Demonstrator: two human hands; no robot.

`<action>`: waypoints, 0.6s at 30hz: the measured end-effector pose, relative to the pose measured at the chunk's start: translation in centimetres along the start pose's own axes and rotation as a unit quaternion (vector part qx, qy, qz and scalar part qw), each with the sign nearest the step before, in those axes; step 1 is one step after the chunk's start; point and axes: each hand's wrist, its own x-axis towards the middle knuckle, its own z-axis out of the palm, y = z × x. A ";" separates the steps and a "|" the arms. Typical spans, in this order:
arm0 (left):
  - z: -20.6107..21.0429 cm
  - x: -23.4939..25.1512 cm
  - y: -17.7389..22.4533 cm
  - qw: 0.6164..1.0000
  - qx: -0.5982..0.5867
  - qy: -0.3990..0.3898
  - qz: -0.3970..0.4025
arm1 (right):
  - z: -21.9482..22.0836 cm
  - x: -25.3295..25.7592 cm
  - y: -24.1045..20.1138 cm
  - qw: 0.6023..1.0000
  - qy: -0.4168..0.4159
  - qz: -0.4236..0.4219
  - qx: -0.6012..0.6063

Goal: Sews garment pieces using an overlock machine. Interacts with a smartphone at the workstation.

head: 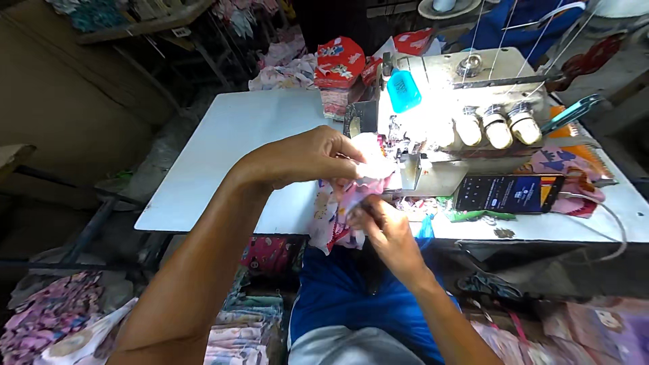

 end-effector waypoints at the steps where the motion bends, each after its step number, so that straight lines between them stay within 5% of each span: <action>1: 0.7 0.2 0.5 0.998 0.052 0.000 0.021 | 0.9 0.4 -0.4 1.000 0.000 -0.002 0.016; 4: 3.3 0.5 0.9 0.959 0.259 0.070 0.090 | 3.3 1.1 -0.7 0.998 0.015 -0.047 0.029; 7: 6.4 -0.1 0.5 0.931 0.315 0.147 0.112 | 3.9 -0.1 -0.9 0.999 0.014 -0.048 0.010; 12: 13.0 -0.8 -2.7 0.903 0.355 0.219 0.104 | 3.2 -4.6 -1.3 0.992 -0.048 0.066 -0.095; 16: 15.1 -0.3 -2.4 0.864 0.425 0.254 0.089 | 2.7 -3.2 -2.4 0.947 -0.174 0.268 -0.022; 18: 14.9 0.4 -2.4 0.852 0.444 0.263 0.081 | 1.4 -2.9 -2.5 0.947 -0.200 0.251 0.017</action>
